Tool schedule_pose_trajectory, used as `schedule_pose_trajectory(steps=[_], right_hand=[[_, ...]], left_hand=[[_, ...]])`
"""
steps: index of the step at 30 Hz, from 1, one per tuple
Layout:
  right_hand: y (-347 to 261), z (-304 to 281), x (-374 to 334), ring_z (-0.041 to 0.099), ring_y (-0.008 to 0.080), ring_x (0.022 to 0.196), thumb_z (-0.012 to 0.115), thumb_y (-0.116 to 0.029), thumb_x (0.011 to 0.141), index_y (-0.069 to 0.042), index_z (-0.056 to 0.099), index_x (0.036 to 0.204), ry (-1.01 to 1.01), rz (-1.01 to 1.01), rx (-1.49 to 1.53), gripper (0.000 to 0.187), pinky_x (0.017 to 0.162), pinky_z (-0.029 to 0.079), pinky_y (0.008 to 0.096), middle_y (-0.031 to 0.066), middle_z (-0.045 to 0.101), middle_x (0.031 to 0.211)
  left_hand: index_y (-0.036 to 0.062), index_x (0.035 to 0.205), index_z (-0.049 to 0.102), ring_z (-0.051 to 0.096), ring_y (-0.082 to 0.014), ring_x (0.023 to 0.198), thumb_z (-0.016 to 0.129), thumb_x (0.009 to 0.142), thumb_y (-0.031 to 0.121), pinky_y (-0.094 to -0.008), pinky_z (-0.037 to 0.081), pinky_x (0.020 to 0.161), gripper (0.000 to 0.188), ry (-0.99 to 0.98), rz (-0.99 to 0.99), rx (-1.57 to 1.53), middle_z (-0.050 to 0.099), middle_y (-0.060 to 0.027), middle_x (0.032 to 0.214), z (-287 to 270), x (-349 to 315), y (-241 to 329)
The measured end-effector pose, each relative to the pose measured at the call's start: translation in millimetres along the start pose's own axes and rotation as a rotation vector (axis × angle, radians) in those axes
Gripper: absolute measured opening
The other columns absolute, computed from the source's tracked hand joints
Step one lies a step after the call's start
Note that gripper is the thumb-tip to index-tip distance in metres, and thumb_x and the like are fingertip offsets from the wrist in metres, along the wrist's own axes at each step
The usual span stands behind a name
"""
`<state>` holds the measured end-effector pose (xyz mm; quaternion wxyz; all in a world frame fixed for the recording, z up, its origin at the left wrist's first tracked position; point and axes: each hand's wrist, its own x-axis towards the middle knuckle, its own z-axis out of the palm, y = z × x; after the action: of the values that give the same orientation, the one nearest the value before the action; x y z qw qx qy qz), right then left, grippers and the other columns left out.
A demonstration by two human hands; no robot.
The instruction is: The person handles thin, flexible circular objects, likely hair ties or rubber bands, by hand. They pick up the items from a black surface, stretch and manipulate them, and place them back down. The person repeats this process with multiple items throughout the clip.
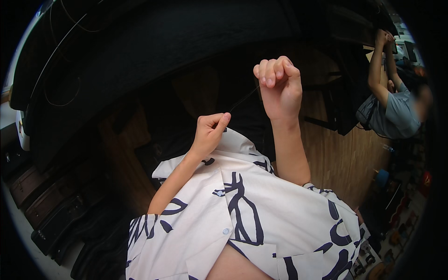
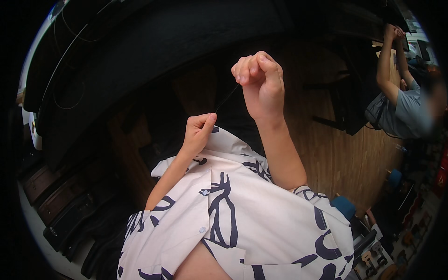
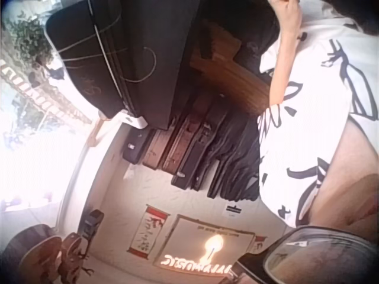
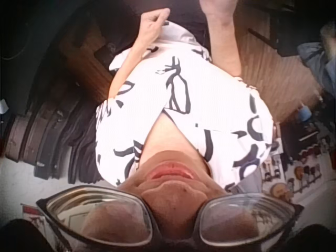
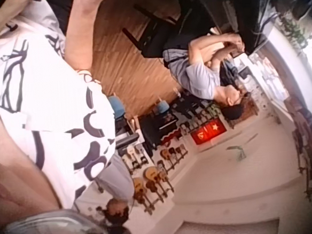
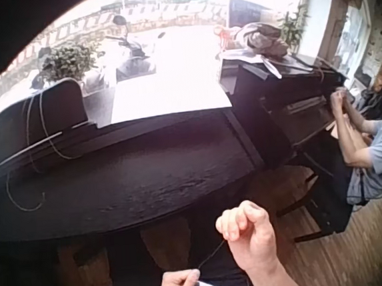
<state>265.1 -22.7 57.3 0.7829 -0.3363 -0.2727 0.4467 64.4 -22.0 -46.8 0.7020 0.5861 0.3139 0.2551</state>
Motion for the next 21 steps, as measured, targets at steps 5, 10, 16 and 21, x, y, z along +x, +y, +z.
schedule_pose_trajectory(steps=[5,10,16,21], right_hand=[[4.1,3.9,-2.7,0.053,0.0166,0.064,0.049,-0.020,0.099,-0.010,0.050,0.068,-0.095,0.012,-0.037,0.033,0.070,0.044,0.0325,0.0069,0.057,0.059],[9.6,14.9,-9.7,0.055,0.0184,0.069,0.053,-0.020,0.097,-0.007,0.054,0.067,-0.189,0.025,-0.143,0.033,0.074,0.047,0.0329,0.0106,0.063,0.067],[14.1,22.4,-22.2,0.058,0.0098,0.080,0.057,-0.021,0.095,-0.001,0.064,0.074,-0.257,0.117,-0.177,0.030,0.069,0.049,0.0230,0.0145,0.068,0.111],[11.7,17.7,-33.7,0.065,0.0147,0.094,0.061,-0.024,0.101,0.001,0.071,0.095,-0.309,0.165,-0.164,0.028,0.087,0.055,0.0297,0.0115,0.065,0.116]], left_hand=[[0.0029,0.104,0.073,0.060,-0.0108,0.069,0.044,0.109,0.035,-0.0238,0.047,0.060,0.044,-0.304,-0.052,0.196,0.072,-0.0057,0.096,-9.9,10.9,52.5],[-0.0004,0.117,0.069,0.066,-0.0137,0.086,0.044,0.110,0.027,-0.0273,0.053,0.075,0.038,-0.241,0.141,0.206,0.074,-0.0093,0.103,-14.6,19.2,84.7],[-0.0023,0.112,0.070,0.068,-0.0120,0.083,0.061,0.102,0.012,-0.0245,0.054,0.077,0.020,-0.051,0.290,0.058,0.072,-0.0074,0.089,-5.3,28.6,113.2],[-0.0006,0.099,0.075,0.070,-0.0146,0.078,0.069,0.089,-0.004,-0.0241,0.056,0.070,0.013,0.027,0.344,0.128,0.072,-0.0085,0.089,-3.0,15.2,116.2]])
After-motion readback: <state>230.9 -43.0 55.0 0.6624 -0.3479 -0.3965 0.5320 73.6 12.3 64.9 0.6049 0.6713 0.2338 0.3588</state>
